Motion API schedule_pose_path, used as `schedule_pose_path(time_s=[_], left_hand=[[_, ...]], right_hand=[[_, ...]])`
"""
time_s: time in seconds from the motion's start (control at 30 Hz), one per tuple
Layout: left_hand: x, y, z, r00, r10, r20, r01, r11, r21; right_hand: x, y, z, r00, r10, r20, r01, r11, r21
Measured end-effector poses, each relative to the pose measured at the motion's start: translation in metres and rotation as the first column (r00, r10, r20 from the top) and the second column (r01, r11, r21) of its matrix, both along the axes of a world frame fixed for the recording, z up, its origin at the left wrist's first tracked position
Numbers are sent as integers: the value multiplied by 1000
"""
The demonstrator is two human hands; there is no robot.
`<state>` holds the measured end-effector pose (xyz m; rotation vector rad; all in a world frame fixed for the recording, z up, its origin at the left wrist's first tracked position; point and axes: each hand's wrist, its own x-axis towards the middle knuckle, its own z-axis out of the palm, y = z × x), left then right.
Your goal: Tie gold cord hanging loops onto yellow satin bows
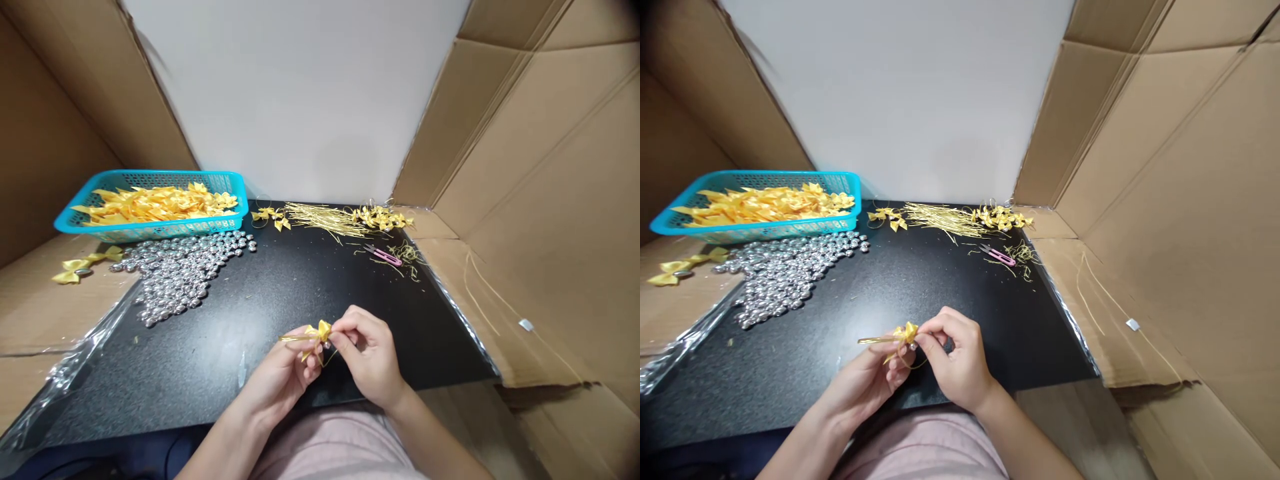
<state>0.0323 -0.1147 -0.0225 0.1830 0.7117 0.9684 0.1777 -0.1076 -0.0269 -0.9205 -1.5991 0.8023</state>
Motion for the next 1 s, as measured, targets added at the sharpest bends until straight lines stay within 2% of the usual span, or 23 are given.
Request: schedule_pose_path(time_s=[0.17,0.3,0.47,0.63,0.7,0.8,0.9,1.0], left_hand=[[3,1,1,995,83,-62,-83,997,1],[3,2,5,981,162,-106,-157,986,56],[1,2,4,979,155,-133,-134,979,157],[4,3,2,980,106,-167,-80,985,153],[5,4,2,973,125,-196,-94,982,161],[5,5,-1,949,186,-255,-134,969,207],[3,5,-5,915,229,-333,-131,948,291],[2,4,-7,867,249,-431,-82,925,371]], right_hand=[[-1,2,2,999,-6,-38,6,1000,-11],[1,3,3,998,-47,-29,47,999,7],[-1,5,2,1000,-17,-8,17,1000,-18],[-3,4,0,1000,-26,-3,25,999,-30],[-2,2,0,994,-112,7,111,994,21],[-1,-3,1,970,-242,26,228,940,255],[-2,-6,5,953,-250,170,144,870,472],[-5,-5,8,916,-280,287,124,879,460]])
